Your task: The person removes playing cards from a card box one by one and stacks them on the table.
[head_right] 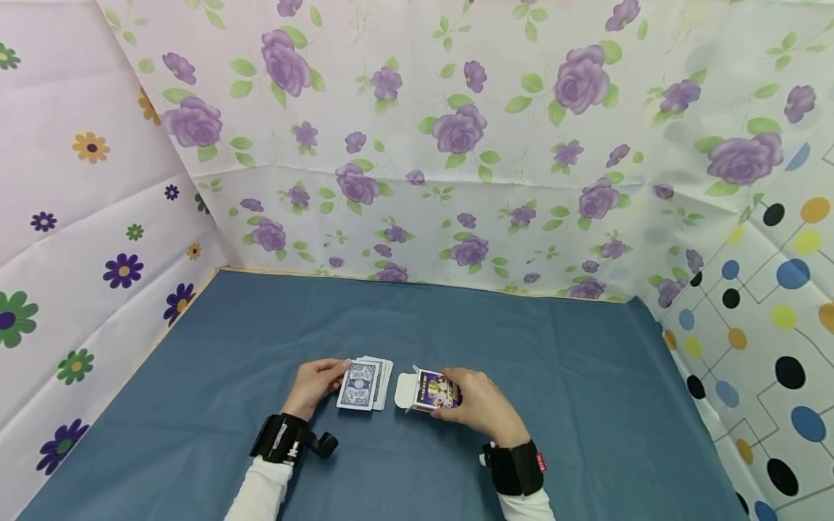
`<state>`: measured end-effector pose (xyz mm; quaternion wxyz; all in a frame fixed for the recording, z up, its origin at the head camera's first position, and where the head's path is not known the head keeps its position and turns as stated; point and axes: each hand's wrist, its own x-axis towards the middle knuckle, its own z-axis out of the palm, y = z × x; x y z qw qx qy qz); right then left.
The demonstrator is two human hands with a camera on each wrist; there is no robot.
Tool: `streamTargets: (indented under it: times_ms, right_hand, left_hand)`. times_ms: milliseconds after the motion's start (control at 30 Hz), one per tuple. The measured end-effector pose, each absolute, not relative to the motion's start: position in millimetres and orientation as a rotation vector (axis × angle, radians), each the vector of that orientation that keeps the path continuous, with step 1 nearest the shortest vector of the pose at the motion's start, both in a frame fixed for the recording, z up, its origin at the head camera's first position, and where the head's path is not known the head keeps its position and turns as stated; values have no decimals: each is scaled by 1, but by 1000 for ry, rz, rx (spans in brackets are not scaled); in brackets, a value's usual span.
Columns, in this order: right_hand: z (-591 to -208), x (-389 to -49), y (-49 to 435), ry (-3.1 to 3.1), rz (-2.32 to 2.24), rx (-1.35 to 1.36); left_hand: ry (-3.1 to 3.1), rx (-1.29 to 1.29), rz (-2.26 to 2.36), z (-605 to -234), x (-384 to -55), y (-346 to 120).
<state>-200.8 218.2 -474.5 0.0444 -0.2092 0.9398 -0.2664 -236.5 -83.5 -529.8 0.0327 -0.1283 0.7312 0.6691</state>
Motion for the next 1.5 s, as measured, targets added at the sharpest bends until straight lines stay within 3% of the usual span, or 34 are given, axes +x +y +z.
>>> streamTargets:
  times_ms: [700, 1500]
  right_hand:
    - [-478, -201, 221, 2856, -819, -598]
    - [-479, -203, 221, 2845, -816, -591]
  left_hand:
    - [2823, -304, 1653, -529, -240, -69]
    - [2959, -283, 1437, -525, -244, -61]
